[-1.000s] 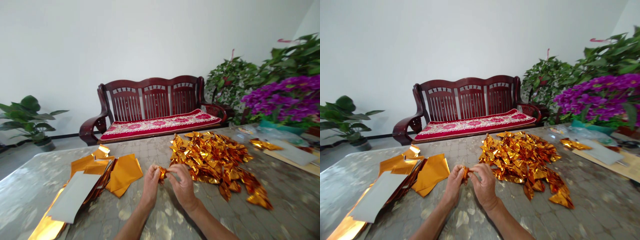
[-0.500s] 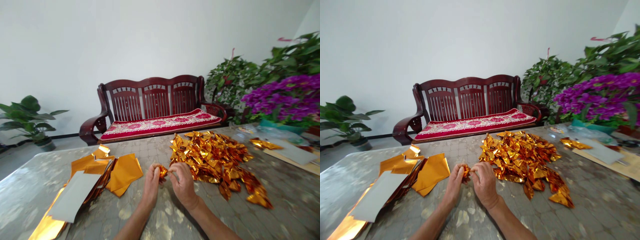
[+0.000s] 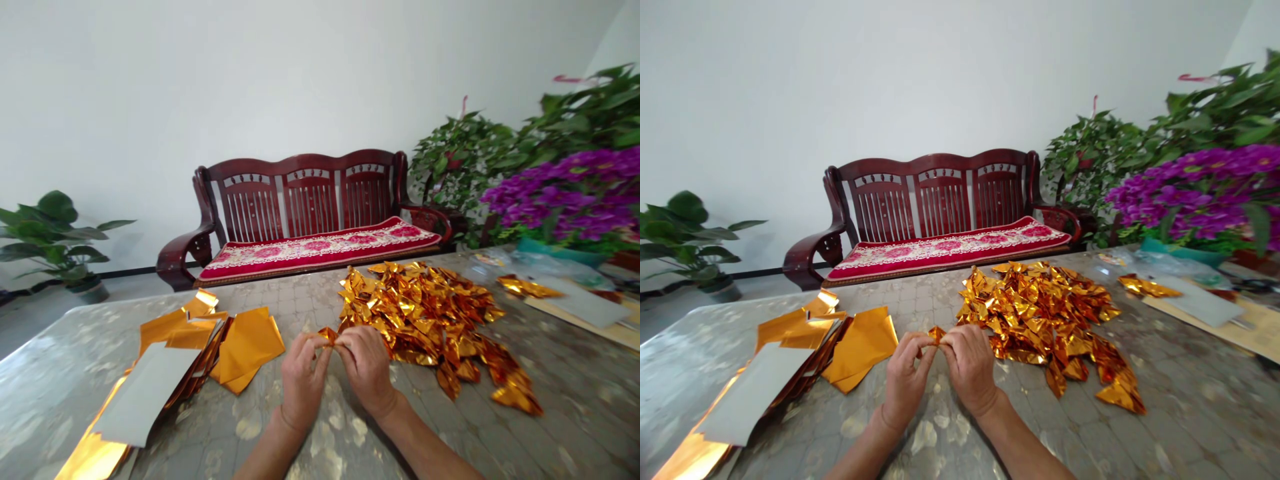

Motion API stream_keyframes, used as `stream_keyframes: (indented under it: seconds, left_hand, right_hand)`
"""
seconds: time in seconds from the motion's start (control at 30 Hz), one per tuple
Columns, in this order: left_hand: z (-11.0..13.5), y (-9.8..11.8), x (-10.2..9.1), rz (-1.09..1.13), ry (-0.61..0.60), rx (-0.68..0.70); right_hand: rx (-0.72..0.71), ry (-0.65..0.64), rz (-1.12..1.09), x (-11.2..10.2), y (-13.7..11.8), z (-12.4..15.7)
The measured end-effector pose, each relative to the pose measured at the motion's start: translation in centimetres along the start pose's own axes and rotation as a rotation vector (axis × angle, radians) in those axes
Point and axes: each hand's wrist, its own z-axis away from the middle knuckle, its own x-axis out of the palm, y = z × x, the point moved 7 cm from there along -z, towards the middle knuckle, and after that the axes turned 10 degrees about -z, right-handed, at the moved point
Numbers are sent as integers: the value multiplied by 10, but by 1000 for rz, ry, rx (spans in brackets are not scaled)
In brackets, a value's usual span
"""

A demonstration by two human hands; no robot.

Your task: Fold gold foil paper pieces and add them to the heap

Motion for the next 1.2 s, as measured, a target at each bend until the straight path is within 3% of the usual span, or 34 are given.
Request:
stream_keyframes:
  seconds: [0.4,0.63,0.83,1.2]
  left_hand:
    - [1,-5,1,6,-30,35]
    - [5,-10,0,7,30,-9]
    - [3,-2,1,-19,-14,111]
    - [3,-1,0,-128,1,106]
  right_hand:
    - [-51,-11,8,-1,-5,0]
    - [-47,-52,25,0,-7,-1]
    - [-41,-64,38,2,-5,0]
    - [-56,-69,47,2,-6,1]
